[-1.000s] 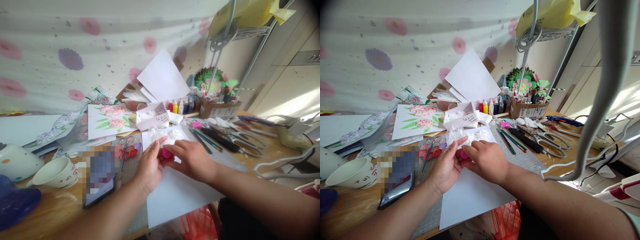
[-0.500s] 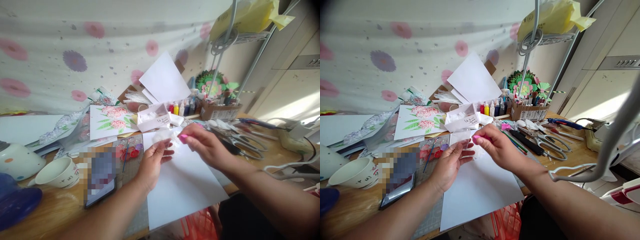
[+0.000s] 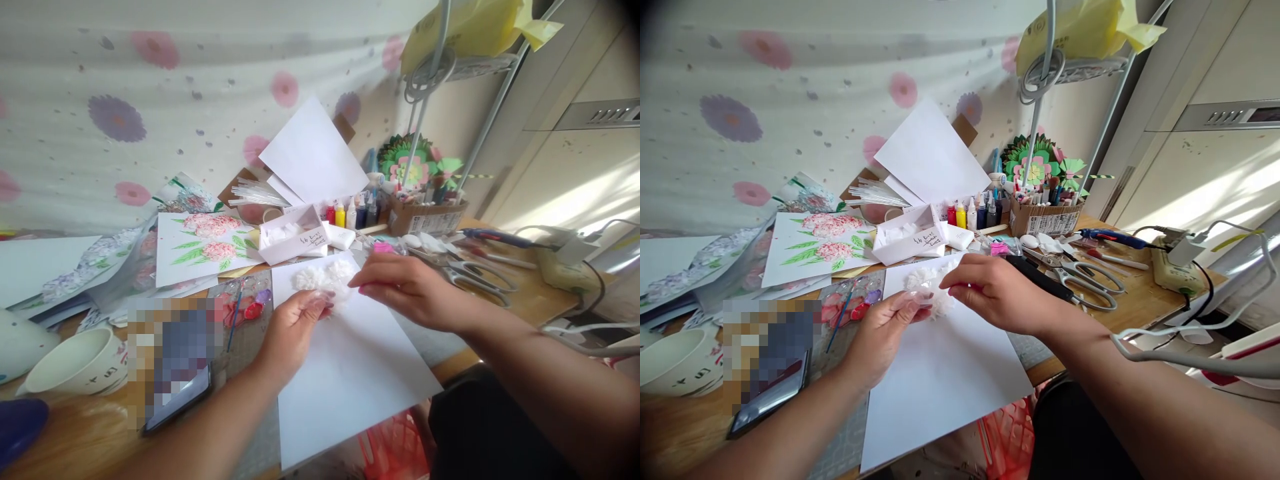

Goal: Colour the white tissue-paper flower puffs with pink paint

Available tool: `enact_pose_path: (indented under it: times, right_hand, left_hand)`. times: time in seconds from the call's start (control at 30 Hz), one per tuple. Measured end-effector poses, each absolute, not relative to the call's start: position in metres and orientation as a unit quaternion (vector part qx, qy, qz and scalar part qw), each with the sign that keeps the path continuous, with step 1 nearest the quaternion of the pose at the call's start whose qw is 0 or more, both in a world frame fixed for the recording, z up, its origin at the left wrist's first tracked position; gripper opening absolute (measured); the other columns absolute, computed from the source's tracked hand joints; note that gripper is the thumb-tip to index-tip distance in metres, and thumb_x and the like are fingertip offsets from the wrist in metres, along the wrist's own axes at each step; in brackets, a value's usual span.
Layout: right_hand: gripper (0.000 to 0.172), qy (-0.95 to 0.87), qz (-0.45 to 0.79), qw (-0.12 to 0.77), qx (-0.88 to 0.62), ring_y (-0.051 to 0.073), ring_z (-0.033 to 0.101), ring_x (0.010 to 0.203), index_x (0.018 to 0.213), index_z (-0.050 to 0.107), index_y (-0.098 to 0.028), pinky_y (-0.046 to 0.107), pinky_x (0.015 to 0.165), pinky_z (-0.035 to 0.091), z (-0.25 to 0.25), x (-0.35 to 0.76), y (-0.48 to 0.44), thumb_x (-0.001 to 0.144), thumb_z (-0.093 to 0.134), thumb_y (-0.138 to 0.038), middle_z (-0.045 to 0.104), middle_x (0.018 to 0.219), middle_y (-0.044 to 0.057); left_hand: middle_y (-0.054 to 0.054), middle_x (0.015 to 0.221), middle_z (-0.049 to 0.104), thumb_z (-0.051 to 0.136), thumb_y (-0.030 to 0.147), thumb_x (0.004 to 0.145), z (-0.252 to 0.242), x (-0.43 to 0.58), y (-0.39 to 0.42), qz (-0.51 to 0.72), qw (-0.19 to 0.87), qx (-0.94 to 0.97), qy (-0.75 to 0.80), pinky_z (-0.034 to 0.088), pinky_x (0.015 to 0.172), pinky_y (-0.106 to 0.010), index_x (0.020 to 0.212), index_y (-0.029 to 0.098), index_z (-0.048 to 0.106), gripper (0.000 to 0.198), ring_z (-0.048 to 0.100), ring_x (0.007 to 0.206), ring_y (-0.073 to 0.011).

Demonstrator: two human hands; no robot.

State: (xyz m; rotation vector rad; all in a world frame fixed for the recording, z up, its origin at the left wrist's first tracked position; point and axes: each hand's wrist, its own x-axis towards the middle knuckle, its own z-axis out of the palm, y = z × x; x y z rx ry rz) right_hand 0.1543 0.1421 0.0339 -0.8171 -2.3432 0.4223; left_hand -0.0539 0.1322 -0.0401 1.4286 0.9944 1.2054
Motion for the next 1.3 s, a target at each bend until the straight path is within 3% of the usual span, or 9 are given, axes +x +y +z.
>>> enact_pose_path:
  times: [0.13,0.33,0.47,0.6,0.8,0.9,1.07,1.17,1.3]
  right_hand:
    - [0.027,-0.893,0.166,0.275,-0.314,0.015,0.057,0.079,0.109,0.064,-0.016,0.028,0.070,0.045,0.037,0.155,0.140,0.089,0.047,-0.018,0.063,0.087,0.008]
    - [0.026,-0.853,0.288,0.288,-0.325,0.014,0.059,0.077,0.107,0.065,-0.015,0.026,0.070,0.046,0.041,0.155,0.140,0.089,0.048,-0.022,0.066,0.087,0.006]
    - [0.023,-0.842,0.289,0.288,-0.353,0.012,0.056,0.070,0.100,0.063,-0.014,0.024,0.063,0.045,0.040,0.154,0.142,0.089,0.049,-0.028,0.063,0.079,0.004]
    - [0.019,-0.832,0.263,0.294,-0.390,0.009,0.042,0.058,0.088,0.055,-0.014,0.021,0.053,0.037,0.036,0.153,0.144,0.083,0.057,-0.033,0.050,0.068,-0.001]
    - [0.035,-0.805,0.252,0.332,-0.422,0.008,0.039,0.056,0.072,0.052,-0.015,0.020,0.049,0.033,0.029,0.151,0.148,0.073,0.067,-0.047,0.048,0.064,-0.002]
    - [0.034,-0.791,0.278,0.330,-0.433,0.009,0.043,0.057,0.073,0.055,-0.014,0.020,0.049,0.033,0.030,0.150,0.146,0.070,0.069,-0.045,0.053,0.065,-0.001]
    - [0.018,-0.746,0.440,0.310,-0.393,0.010,0.050,0.062,0.088,0.061,-0.013,0.020,0.051,0.038,0.036,0.150,0.142,0.085,0.054,-0.029,0.063,0.077,0.005]
    - [0.013,-0.747,0.422,0.312,-0.408,0.009,0.050,0.061,0.088,0.062,-0.014,0.019,0.051,0.038,0.034,0.147,0.142,0.082,0.056,-0.023,0.062,0.073,0.003]
    - [0.016,-0.757,0.354,0.322,-0.444,0.009,0.047,0.054,0.083,0.063,-0.013,0.019,0.048,0.036,0.029,0.143,0.143,0.078,0.062,-0.029,0.055,0.059,-0.001]
  left_hand:
    - [-0.005,0.089,0.066,0.056,0.033,0.086,-0.040,-0.057,0.132,0.480,0.428,0.641,0.419,0.044,0.080,-0.028,0.094,0.018,0.069,0.021,0.060,0.086,-0.0191]
    - [-0.004,0.084,0.065,0.054,0.023,0.087,-0.036,-0.058,0.130,0.455,0.361,0.706,0.405,0.042,0.075,-0.025,0.085,0.020,0.069,0.016,0.058,0.081,-0.0173]
    - [-0.004,0.086,0.065,0.053,0.021,0.087,-0.034,-0.058,0.130,0.441,0.351,0.726,0.393,0.042,0.074,-0.024,0.088,0.020,0.069,0.017,0.059,0.082,-0.0175]
    - [-0.004,0.082,0.065,0.055,0.024,0.086,-0.033,-0.057,0.130,0.431,0.350,0.736,0.388,0.042,0.070,-0.024,0.084,0.021,0.070,0.016,0.059,0.078,-0.0175]
    - [-0.003,0.077,0.065,0.054,0.027,0.086,-0.034,-0.059,0.127,0.434,0.352,0.721,0.410,0.042,0.069,-0.025,0.083,0.021,0.069,0.017,0.059,0.075,-0.0179]
    - [-0.003,0.075,0.065,0.054,0.030,0.086,-0.035,-0.059,0.128,0.434,0.359,0.711,0.421,0.041,0.069,-0.025,0.081,0.020,0.068,0.018,0.058,0.074,-0.0179]
    - [-0.003,0.073,0.064,0.052,0.034,0.087,-0.038,-0.059,0.129,0.434,0.391,0.686,0.434,0.041,0.069,-0.025,0.076,0.019,0.064,0.023,0.058,0.073,-0.0175]
    - [-0.004,0.075,0.064,0.052,0.034,0.087,-0.039,-0.058,0.128,0.431,0.423,0.671,0.430,0.042,0.071,-0.026,0.078,0.018,0.065,0.022,0.059,0.075,-0.0177]
    - [-0.004,0.077,0.064,0.053,0.033,0.087,-0.040,-0.057,0.127,0.425,0.466,0.657,0.413,0.042,0.074,-0.027,0.089,0.018,0.066,0.020,0.059,0.077,-0.0177]
